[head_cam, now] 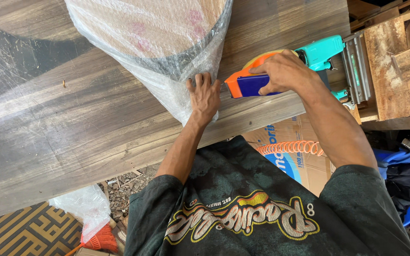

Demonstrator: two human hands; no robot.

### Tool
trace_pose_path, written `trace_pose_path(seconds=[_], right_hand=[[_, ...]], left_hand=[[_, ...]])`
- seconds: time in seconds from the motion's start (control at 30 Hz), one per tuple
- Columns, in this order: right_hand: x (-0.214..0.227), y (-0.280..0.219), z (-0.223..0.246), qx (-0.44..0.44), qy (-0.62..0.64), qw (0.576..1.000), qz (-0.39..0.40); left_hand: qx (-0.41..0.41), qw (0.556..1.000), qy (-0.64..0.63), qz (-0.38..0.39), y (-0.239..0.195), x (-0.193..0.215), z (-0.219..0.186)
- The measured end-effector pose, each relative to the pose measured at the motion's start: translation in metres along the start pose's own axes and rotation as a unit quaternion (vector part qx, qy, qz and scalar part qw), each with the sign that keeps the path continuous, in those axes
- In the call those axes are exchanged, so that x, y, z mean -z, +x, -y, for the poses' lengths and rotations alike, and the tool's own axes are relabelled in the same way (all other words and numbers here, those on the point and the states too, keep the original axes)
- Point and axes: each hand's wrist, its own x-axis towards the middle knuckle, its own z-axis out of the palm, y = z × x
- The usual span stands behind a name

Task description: The person wraps a circular sign with bubble wrap and secures it with adhesive tape using a tape dispenser.

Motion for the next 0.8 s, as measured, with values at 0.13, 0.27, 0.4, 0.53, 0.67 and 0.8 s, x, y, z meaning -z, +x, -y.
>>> trace_pose_path(seconds=[0.13,0.27,0.4,0.53,0.67,0.8], right_hand=[[-0.013,0.001,0.005,-0.003,-0.045,0.999,-0.015],[-0.056,0.019,0.016,-0.018,-0.083,0.995,-0.059],[-0.051,0.018,0.041,-0.046,-0.054,0.996,-0.062],[-0.043,0.014,0.049,-0.070,0.017,0.995,-0.067],[-0.029,0.023,0.058,-0.172,0.048,0.983,-0.042],[-0.005,0.006,0.060,-0.165,0.062,0.983,-0.040]], left_hand=[[0.016,0.999,-0.022,0.024,0.005,0.012,-0.002],[0.019,0.999,-0.032,0.034,0.004,0.012,0.000],[0.025,0.997,-0.037,0.060,0.006,0.013,0.001],[0.006,0.999,-0.047,0.028,0.005,0.009,0.003],[-0.012,0.998,-0.052,0.017,0.001,0.019,0.002],[-0.009,0.999,-0.037,-0.035,0.005,-0.004,0.009]])
